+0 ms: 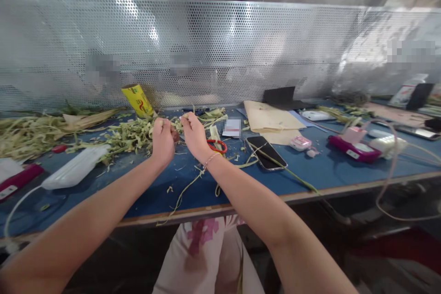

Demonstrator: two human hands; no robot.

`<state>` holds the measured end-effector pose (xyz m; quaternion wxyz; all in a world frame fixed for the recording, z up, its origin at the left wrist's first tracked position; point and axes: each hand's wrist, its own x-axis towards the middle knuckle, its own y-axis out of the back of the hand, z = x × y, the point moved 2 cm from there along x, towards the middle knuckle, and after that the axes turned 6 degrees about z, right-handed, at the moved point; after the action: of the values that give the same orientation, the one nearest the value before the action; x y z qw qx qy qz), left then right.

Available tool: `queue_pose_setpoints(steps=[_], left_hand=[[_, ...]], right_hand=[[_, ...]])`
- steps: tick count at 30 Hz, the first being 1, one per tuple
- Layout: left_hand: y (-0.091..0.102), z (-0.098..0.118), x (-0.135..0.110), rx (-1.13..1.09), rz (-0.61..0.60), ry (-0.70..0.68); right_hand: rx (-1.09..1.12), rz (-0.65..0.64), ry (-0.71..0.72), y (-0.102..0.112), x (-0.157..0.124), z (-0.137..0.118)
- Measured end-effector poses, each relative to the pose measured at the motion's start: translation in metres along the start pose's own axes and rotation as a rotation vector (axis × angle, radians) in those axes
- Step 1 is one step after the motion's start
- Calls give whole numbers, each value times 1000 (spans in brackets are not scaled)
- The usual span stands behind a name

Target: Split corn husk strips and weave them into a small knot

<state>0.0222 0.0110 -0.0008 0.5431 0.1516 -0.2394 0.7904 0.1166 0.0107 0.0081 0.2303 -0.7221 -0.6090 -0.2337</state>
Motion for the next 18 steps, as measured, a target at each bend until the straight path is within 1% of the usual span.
queue_pose_setpoints(steps=[6,13,16,18], left_hand=[[0,1,1,-103,43,26],[-1,1,4,-146,88,72],[0,3,4,-81,76,57],[2,5,3,36,13,-20]], right_hand=[[36,-1,-19,-2,-1,-1],[59,-3,-14,-7,-1,0],[80,-5,-24,-6,-2,0],[91,5,-37,-4,-1,1]])
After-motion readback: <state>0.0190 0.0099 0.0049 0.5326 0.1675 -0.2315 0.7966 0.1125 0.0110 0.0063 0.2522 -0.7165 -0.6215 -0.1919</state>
